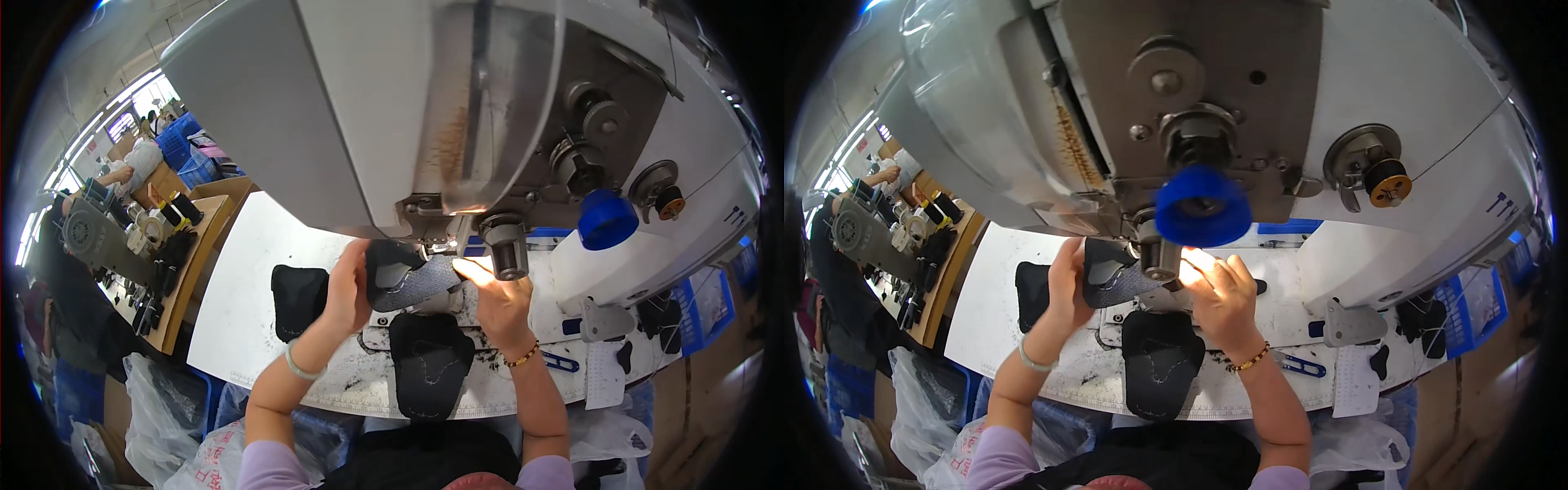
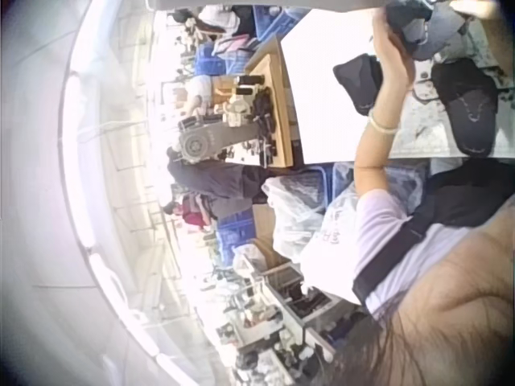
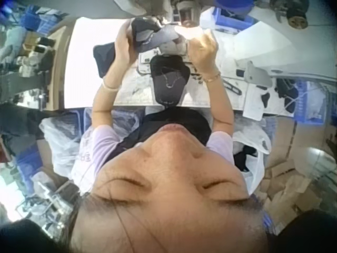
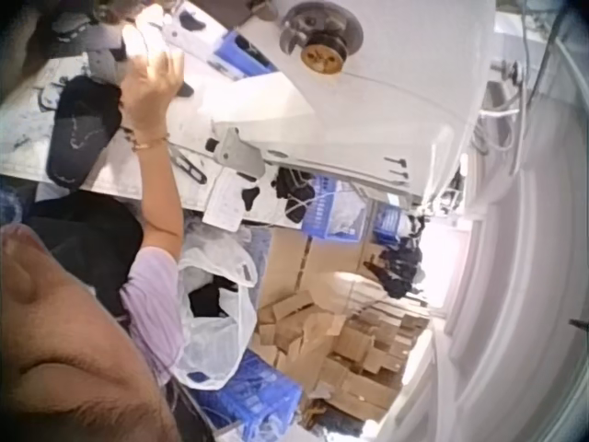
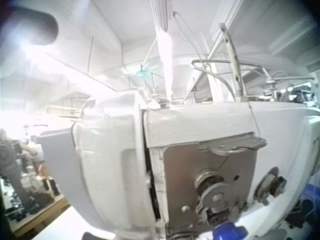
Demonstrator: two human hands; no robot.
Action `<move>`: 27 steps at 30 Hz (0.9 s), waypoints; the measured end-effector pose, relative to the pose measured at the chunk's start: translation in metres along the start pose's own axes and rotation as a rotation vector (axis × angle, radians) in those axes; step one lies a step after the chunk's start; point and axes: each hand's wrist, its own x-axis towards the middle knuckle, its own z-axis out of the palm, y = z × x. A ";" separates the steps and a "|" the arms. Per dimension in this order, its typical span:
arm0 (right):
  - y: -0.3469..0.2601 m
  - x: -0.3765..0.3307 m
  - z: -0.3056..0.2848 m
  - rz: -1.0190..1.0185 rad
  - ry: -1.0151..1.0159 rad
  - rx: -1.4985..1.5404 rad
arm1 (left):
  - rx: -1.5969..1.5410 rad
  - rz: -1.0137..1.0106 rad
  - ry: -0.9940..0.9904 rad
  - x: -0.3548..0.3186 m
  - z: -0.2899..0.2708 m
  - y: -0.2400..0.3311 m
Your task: The person uses a sewing machine to stitch black fabric parts, likely shoe components, in a factory setting. They repeatedly guide the fabric under the needle, pause to adjust alignment, and trim threads between pieces.
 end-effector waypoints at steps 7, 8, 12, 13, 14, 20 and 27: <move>0.011 -0.010 0.003 0.068 -0.012 0.058 | 0.220 -0.025 -0.057 0.015 0.008 0.006; 0.009 -0.009 0.002 0.085 -0.012 0.069 | 0.217 -0.004 -0.069 0.014 0.006 0.004; 0.005 -0.012 0.004 0.130 0.036 0.079 | 0.212 0.129 -0.078 0.005 0.007 -0.008; 0.003 -0.011 0.003 0.093 0.025 0.064 | 0.222 0.181 -0.077 0.003 0.008 -0.013; 0.001 -0.008 0.002 0.055 0.014 0.048 | 0.231 0.232 -0.077 0.002 0.009 -0.016; -0.007 -0.008 0.003 -0.001 -0.013 0.044 | 0.225 0.342 0.018 -0.008 0.024 -0.023; -0.007 -0.004 0.004 -0.036 0.040 0.158 | 0.337 0.469 0.149 -0.020 0.040 -0.035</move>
